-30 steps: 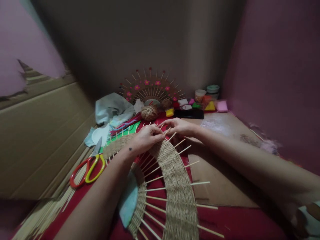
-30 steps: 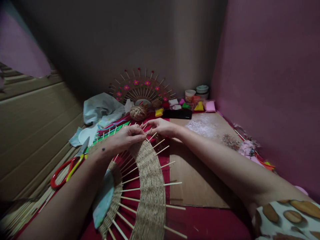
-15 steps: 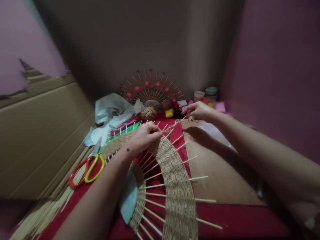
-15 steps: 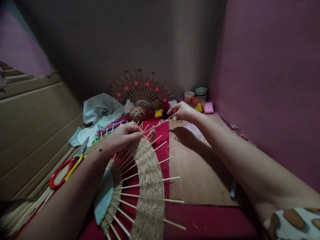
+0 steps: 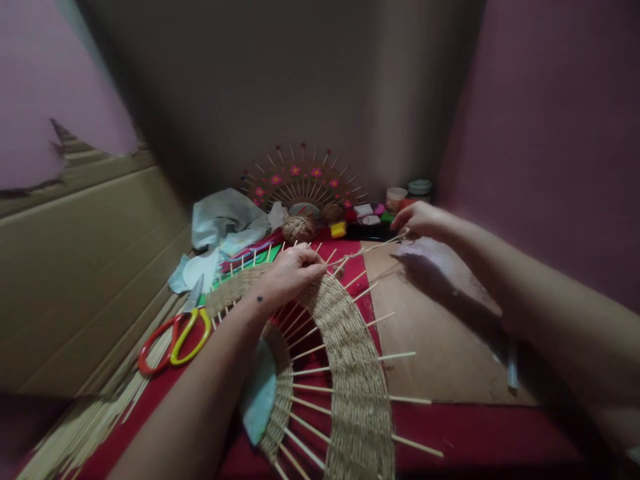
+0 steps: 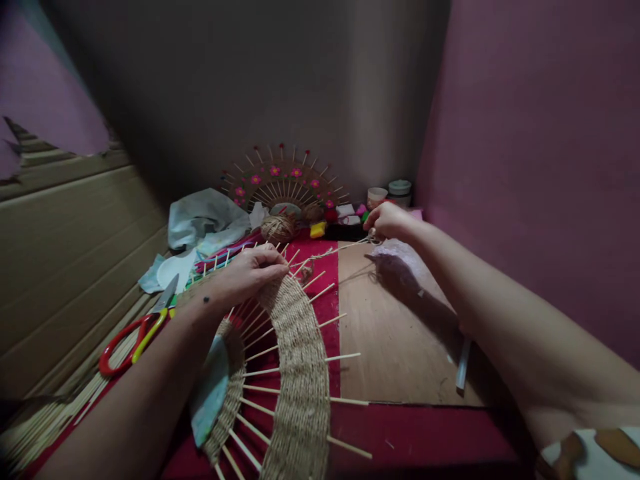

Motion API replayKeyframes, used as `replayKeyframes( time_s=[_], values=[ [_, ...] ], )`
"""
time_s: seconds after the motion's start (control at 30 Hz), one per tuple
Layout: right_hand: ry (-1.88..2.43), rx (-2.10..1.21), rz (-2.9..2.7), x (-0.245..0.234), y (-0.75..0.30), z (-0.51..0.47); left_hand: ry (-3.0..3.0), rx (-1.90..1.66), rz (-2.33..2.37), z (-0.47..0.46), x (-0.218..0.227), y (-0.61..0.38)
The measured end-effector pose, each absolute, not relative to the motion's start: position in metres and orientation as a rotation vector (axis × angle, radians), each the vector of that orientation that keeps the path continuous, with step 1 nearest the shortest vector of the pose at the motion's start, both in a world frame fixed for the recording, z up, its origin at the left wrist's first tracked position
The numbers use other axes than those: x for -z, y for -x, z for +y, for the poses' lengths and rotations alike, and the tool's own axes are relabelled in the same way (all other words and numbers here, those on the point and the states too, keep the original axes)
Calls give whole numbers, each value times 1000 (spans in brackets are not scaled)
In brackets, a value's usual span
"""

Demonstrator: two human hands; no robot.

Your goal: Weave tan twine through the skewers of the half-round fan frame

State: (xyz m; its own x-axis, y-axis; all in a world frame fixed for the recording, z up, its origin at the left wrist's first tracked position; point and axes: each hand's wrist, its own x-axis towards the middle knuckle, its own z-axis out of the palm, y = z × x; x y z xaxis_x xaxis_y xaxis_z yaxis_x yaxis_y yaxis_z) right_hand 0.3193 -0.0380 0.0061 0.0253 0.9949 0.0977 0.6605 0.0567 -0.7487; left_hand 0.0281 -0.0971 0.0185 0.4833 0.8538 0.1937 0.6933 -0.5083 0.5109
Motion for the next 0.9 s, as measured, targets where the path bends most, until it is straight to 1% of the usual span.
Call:
replayKeyframes(
  time_s=[0.07,0.1,0.13,0.17,0.2,0.3,0.33,0.4,0.5,0.63,0.73,0.8,0.9],
  values=[
    [1769,-131,-1770,-1,-306,-42,-2347,-597,1286,-97,-17,-29],
    [1716,65,-1777,0,-297,-46,-2336,-590,1277,-97,-16,-30],
    [1638,118,-1804,0,-286,-50,-2327,-587,1267,-97,-16,-30],
    [1544,7,-1883,0,-274,-55,-2324,-589,1259,-97,-16,-31],
    [1409,-244,-2007,0,-262,-60,-2331,-591,1254,-98,-17,-31],
    [1035,-1146,-2207,3,-233,-72,-2376,-595,1272,-99,-20,-32],
    [963,-1320,-2162,5,-228,-75,-2387,-592,1275,-99,-20,-32],
    [906,-1543,-2042,12,-224,-78,-2383,-582,1267,-99,-19,-31],
    [946,-1657,-1940,22,-230,-79,-2331,-561,1267,-98,-16,-30],
    [1117,-1559,-1878,23,-239,-76,-2299,-549,1264,-96,-13,-30],
    [1180,-1420,-1540,19,-245,-69,-2295,-553,1249,-96,-13,-30],
    [1182,-1276,-1223,17,-252,-60,-2304,-555,1246,-96,-14,-31],
    [1241,-898,-952,12,-276,-41,-2313,-563,1246,-96,-15,-30]
  ],
)
